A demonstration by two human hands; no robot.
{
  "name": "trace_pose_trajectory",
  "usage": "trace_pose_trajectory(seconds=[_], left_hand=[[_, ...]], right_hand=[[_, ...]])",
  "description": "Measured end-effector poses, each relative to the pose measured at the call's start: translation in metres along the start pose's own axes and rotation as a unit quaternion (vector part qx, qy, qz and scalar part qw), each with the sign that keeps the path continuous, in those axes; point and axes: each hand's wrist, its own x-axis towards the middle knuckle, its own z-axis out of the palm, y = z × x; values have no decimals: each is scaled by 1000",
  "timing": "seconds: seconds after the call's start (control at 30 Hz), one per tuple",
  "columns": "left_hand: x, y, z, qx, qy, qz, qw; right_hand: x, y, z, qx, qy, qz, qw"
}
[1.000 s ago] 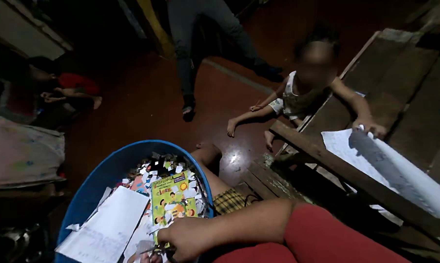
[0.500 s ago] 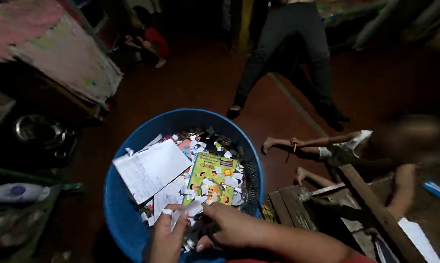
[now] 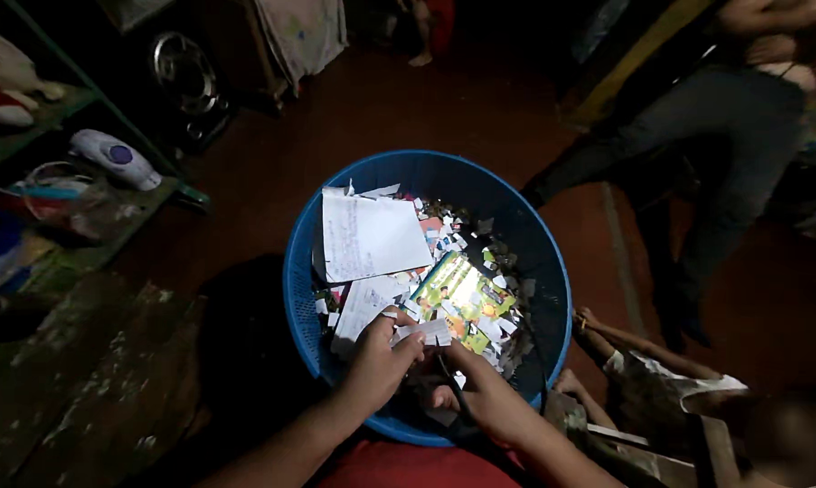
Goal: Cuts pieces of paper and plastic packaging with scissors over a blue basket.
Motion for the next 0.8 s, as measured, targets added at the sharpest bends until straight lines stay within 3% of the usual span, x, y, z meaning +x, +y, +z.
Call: trace_pose_trajectory(seconds=[0.5,0.67,0.8], left_hand=[[1,5,3,-38,13,-20,999],[0,0,3,-28,-30,-10,999],[1,-1,1,-2,-42,-2,999]], right_hand=[[-4,-2,0,44,44,20,998],[-2,-2,-3,32,16,29,999],[-3,0,-2,43,40,16,998]])
